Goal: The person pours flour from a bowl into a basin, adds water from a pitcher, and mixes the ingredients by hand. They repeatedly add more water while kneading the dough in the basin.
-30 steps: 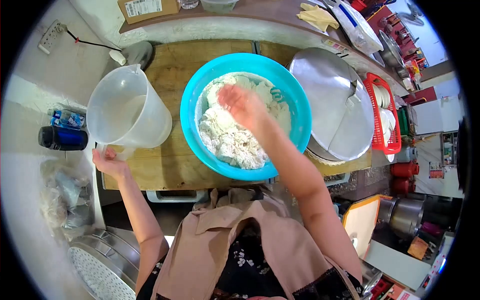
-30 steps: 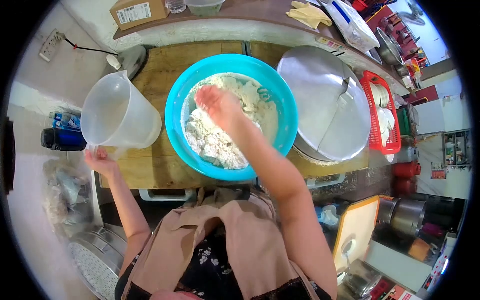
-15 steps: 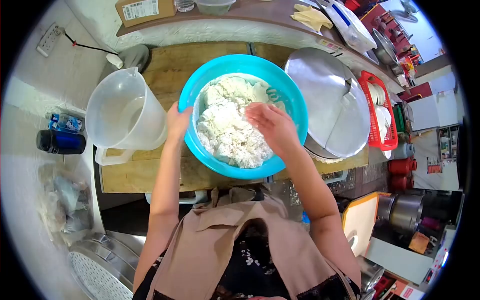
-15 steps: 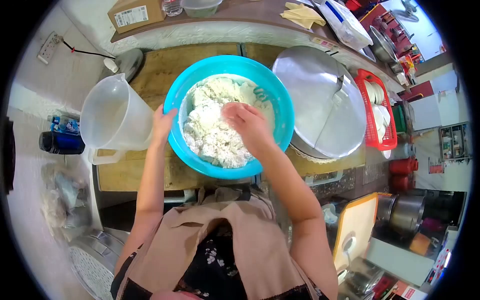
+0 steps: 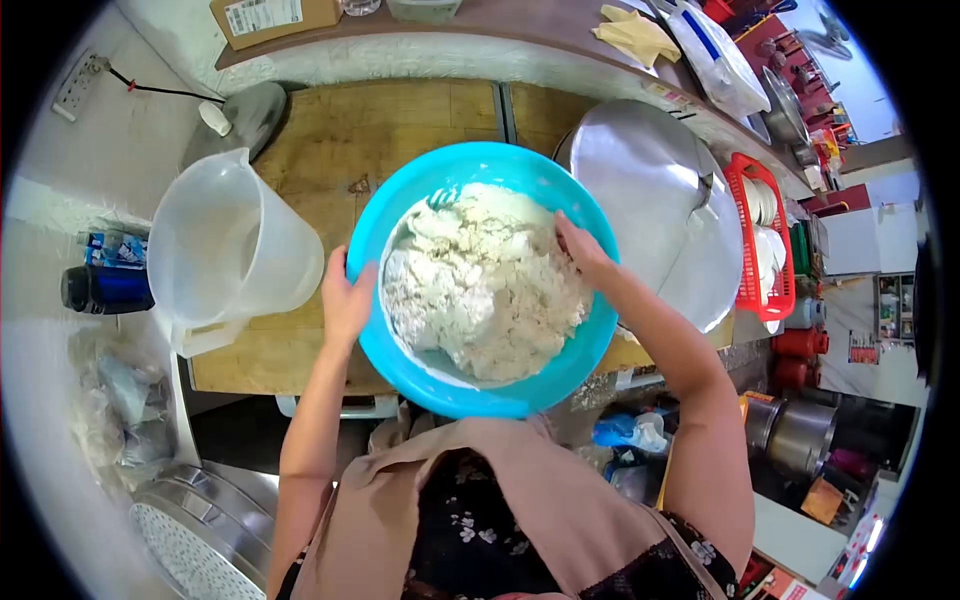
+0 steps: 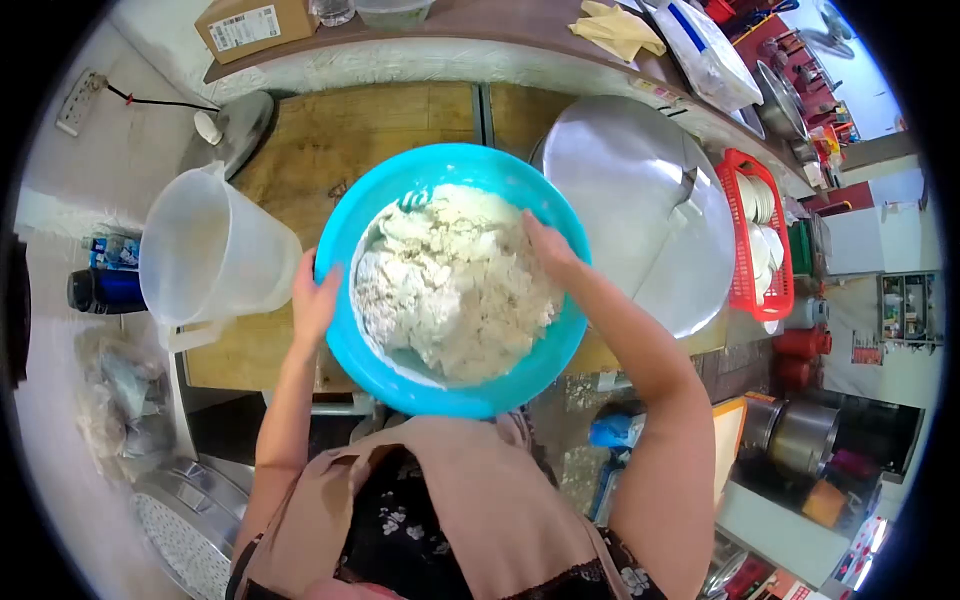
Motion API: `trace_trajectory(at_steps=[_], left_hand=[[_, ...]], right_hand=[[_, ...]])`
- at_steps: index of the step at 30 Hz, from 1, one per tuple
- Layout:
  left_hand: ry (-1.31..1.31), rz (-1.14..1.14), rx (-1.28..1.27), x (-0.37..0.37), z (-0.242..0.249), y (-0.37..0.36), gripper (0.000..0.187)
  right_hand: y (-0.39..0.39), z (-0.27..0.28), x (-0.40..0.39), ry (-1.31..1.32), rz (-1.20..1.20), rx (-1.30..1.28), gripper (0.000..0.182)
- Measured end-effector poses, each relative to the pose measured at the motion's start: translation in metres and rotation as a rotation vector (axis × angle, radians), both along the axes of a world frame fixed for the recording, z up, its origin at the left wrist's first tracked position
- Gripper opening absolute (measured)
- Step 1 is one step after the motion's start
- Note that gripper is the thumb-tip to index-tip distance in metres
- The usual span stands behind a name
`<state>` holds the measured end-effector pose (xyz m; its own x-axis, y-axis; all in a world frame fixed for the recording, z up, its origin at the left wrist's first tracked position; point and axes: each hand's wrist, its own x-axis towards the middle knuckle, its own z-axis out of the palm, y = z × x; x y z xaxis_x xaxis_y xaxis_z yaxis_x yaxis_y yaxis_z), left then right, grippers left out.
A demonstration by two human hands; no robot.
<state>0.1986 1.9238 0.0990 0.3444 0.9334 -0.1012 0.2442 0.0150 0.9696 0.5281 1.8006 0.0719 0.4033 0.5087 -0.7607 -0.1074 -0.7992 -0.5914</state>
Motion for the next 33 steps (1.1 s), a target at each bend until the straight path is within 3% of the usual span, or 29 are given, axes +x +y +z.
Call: trace_trajectory(at_steps=[2, 6, 8, 9, 11, 12, 14, 15, 18, 19, 21, 22, 25, 28, 29, 30, 32, 33], left_hand=[[-0.001, 0.018, -0.015, 0.009, 0.001, 0.007, 0.028], [-0.056, 0.072, -0.075, 0.014, -0.004, 0.005, 0.027], [-0.065, 0.12, -0.077, 0.016, -0.007, -0.001, 0.026], [-0.072, 0.161, -0.065, 0.017, -0.007, -0.002, 0.025], [-0.096, 0.177, -0.08, 0.018, -0.01, -0.001, 0.024], [-0.119, 0.183, -0.101, 0.018, -0.012, -0.002, 0.023], [-0.168, 0.181, -0.134, 0.019, -0.012, -0.002, 0.023], [-0.218, 0.184, -0.162, 0.019, -0.012, -0.003, 0.023], [-0.265, 0.184, -0.172, 0.018, -0.014, -0.005, 0.023], [-0.274, 0.181, -0.171, 0.02, -0.013, -0.006, 0.023], [-0.216, 0.202, -0.156, 0.016, -0.011, -0.015, 0.024], [-0.217, 0.202, -0.148, 0.015, -0.013, -0.017, 0.024], [-0.26, 0.209, -0.169, 0.017, -0.01, -0.025, 0.024], [-0.311, 0.285, -0.117, 0.014, -0.017, -0.058, 0.024], [-0.312, 0.278, -0.119, 0.011, -0.017, -0.078, 0.024], [-0.329, 0.297, -0.119, 0.007, -0.018, -0.097, 0.024], [-0.35, 0.322, -0.113, 0.002, -0.017, -0.101, 0.025], [-0.348, 0.204, -0.147, -0.009, -0.019, -0.094, 0.024]], right_hand=[[0.01, -0.028, 0.009, -0.083, 0.007, 0.118, 0.054], [0.05, -0.025, -0.009, -0.26, 0.14, 0.19, 0.054], [0.074, -0.032, -0.011, 0.242, 0.205, 0.139, 0.06], [0.086, -0.037, -0.012, 0.241, 0.213, 0.138, 0.06], [0.101, -0.046, -0.019, -0.177, 0.78, 0.207, 0.065], [0.094, -0.018, -0.04, -0.176, 0.779, 0.203, 0.065], [0.061, 0.073, -0.099, -0.711, 1.192, -0.005, 0.083], [0.033, 0.063, -0.11, -0.924, 1.209, 0.211, 0.076], [-0.014, 0.055, -0.112, -1.022, 1.267, 0.431, 0.066], [-0.014, 0.052, -0.109, -1.031, 1.268, 0.427, 0.066], [-0.008, 0.042, -0.104, -0.76, 1.281, 0.196, 0.049], [0.0, 0.032, -0.104, -0.766, 1.28, 0.203, 0.049], [0.029, 0.01, -0.112, -0.943, 1.393, 0.063, 0.017], [0.03, 0.003, -0.117, -0.987, 1.276, 0.118, 0.017], [0.028, 0.006, -0.118, -0.934, 1.256, 0.036, 0.028], [0.023, 0.01, -0.116, -0.939, 1.249, 0.038, 0.028], [0.011, 0.02, -0.099, -0.666, 1.377, 0.079, 0.043], [0.0, 0.035, -0.094, -0.662, 1.374, 0.079, 0.043]])
